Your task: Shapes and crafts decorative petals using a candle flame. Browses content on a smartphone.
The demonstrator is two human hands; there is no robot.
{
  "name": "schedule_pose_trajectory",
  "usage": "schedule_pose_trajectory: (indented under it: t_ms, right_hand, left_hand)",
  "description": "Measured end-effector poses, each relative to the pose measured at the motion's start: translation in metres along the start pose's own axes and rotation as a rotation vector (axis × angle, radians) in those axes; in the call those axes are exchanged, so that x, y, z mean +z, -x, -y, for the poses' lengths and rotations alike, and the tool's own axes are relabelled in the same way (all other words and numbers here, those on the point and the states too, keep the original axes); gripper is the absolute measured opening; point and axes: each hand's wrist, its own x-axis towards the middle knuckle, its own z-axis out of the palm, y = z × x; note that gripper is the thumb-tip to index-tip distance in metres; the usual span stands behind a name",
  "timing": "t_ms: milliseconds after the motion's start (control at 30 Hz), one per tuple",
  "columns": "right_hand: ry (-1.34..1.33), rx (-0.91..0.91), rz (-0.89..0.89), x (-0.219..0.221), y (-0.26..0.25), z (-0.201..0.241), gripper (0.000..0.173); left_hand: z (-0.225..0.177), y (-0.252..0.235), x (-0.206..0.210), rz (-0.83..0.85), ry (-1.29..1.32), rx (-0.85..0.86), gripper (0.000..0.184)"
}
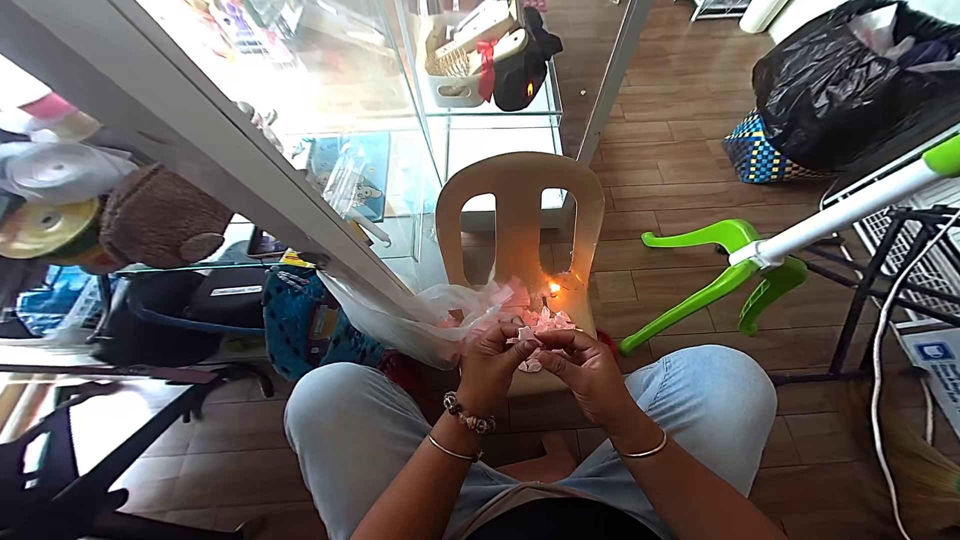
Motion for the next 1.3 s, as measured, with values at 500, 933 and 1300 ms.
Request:
schedule_pose_trajectory:
  t_ms: [500, 933, 1300]
  right_hand:
    - [1.093, -0.641, -0.159, -0.015, -0.006, -0.025, 0.019]
    - [1.093, -0.716, -0.149, -0.013, -0.007, -0.025, 0.019]
    - [1.088, -0.576, -0.069, -0.019, -0.001, -0.012, 0.023]
  left_hand:
    - [-0.011, 0.0, 0.01, 0.024, -0.139, -0.226, 0.005]
    - [-0.017, 0.002, 0.008, -0.035, -0.102, -0.29, 0.011]
    - [-0.01, -0.003, -0.007, 0.262, -0.876, 0.313, 0.024]
